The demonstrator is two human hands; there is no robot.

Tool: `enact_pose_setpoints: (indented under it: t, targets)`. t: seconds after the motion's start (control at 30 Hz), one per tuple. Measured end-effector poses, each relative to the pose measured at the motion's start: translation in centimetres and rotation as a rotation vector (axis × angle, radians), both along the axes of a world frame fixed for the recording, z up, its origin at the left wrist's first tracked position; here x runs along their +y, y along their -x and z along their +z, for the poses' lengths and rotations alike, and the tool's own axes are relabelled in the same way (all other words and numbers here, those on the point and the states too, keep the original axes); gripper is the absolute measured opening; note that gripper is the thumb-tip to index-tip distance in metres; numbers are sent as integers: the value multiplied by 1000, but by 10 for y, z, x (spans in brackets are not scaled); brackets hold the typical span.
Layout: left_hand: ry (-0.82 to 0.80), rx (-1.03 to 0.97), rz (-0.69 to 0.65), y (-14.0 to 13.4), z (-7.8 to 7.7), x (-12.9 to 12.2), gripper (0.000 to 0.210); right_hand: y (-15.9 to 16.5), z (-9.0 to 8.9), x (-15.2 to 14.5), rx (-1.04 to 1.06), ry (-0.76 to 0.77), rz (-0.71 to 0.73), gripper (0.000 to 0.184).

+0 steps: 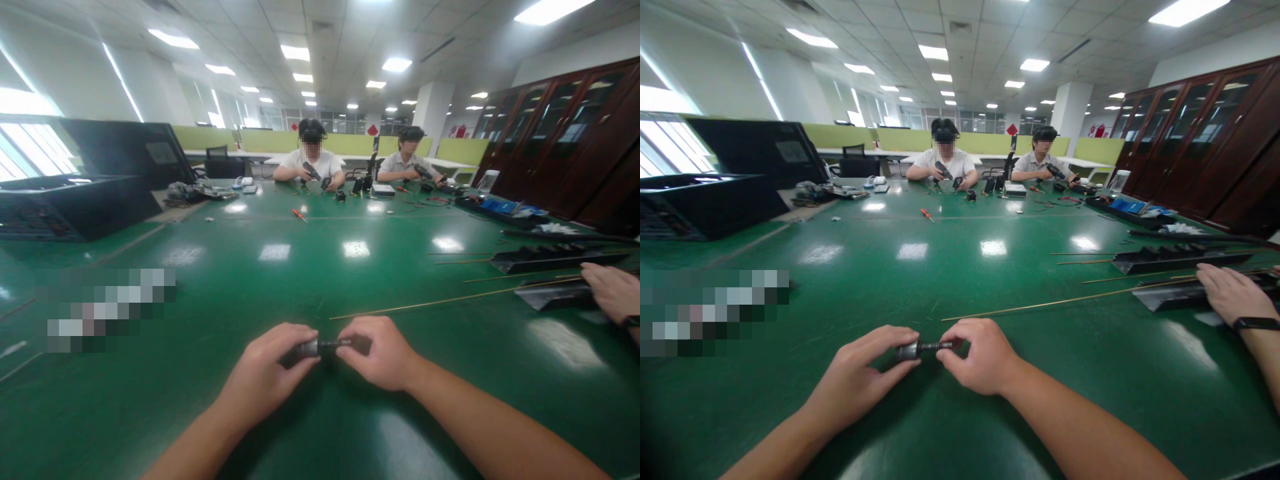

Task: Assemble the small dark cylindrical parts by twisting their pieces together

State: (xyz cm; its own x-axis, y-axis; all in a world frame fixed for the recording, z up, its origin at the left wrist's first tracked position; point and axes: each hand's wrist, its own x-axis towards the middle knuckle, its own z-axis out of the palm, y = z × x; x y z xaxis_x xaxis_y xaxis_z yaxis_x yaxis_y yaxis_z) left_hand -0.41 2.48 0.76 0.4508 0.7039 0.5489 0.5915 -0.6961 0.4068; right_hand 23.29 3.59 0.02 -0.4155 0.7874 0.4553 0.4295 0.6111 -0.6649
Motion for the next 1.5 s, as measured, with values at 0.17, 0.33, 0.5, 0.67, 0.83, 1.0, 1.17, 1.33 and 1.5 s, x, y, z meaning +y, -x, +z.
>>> enact_pose_setpoints:
  t: [0.17,0.33,0.5,0.67,0.83,1.0,1.17,1.33,1.5]
  targets:
    - [1,-1,9,3,-1,0,22,-1,0,0,-1,10,-22,7]
    - [2,2,27,2,0,1,20,-2,-1,1,-44,33,-40,8]
    - [19,0,28,2,1,2,20,-2,0,1,-83,52,-50,9]
    - [42,21,57,4,0,4,21,-2,-1,2,-78,56,-62,8]
    - [84,42,97,7,-4,6,33,-2,0,3,-69,70,-68,8]
    - [153,75,55,7,-4,8,36,-3,2,3,-49,73,-87,7]
    - [296,42,163,9,-6,12,29,-2,4,3,-30,97,-85,8]
    - [424,-236,173,27,-9,21,43,-1,2,3,-62,129,-65,9]
    - [228,-100,413,92,1,17,47,-1,1,4,-59,117,-68,9]
